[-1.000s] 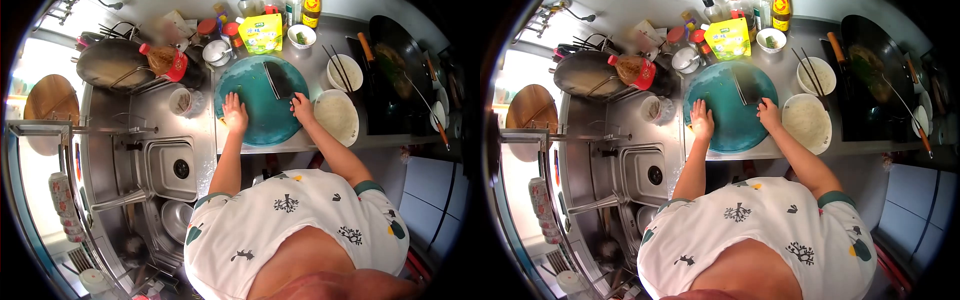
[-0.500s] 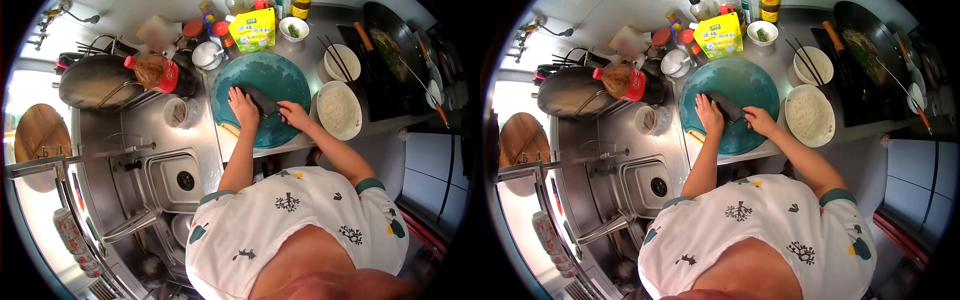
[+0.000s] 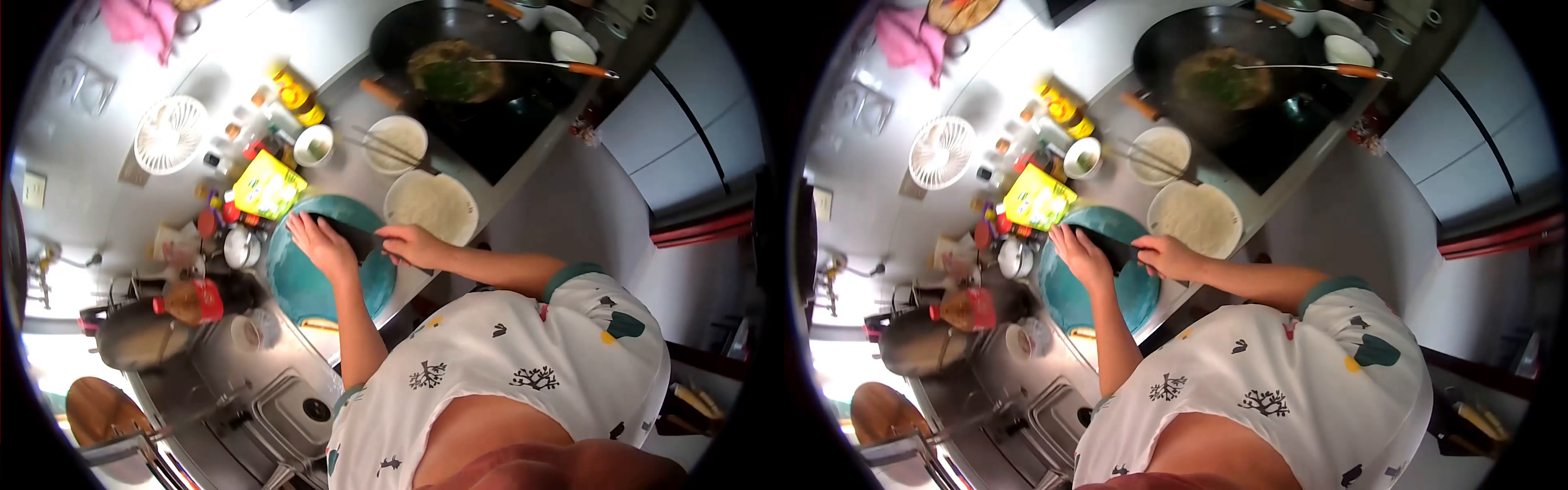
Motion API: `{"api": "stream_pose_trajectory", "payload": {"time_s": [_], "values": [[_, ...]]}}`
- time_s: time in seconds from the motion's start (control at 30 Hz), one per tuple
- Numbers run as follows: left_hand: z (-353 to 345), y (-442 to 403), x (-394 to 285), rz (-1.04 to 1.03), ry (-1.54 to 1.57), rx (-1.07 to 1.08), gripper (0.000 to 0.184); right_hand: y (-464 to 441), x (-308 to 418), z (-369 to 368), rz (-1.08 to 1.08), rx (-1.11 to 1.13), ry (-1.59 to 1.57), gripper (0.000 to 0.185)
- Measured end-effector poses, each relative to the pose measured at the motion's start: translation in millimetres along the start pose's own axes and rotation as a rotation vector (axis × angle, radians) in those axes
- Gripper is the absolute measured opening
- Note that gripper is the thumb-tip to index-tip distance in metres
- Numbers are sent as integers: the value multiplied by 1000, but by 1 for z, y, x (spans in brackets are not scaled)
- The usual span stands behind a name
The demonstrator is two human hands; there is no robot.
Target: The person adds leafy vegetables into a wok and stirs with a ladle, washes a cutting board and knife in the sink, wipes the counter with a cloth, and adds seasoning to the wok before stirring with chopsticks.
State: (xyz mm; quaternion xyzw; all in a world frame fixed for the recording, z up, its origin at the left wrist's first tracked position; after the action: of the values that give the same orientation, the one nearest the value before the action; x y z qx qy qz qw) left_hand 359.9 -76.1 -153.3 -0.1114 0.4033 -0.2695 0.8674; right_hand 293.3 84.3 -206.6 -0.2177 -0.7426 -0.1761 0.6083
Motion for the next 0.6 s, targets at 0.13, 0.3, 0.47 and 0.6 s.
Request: {"api": "stream_pose_trajectory", "payload": {"time_s": [0.13,0.3,0.47,0.6], "values": [[-36,-24,-178,-267,291,36,35,17,107,114,218,-225,136,33],[-131,-22,-337,-472,467,18,32,55,207,246,347,-386,263,38],[-292,-28,-358,-437,-287,421,37,95,225,325,345,-528,253,37],[-262,-47,-409,-566,-211,276,23,127,219,363,339,-638,350,35]]}}
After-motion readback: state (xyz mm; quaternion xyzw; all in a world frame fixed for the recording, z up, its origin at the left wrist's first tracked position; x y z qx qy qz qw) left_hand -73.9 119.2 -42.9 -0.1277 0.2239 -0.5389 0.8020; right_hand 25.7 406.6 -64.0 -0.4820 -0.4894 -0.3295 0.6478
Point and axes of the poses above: each hand's wrist, its own y-axis away from the middle knuckle, its own z-axis out of the back of the hand, x = y × z, the point moved 8 cm from there along -y, towards the middle knuckle, and after that the axes turned 15 degrees about z, right-handed, at the moved point
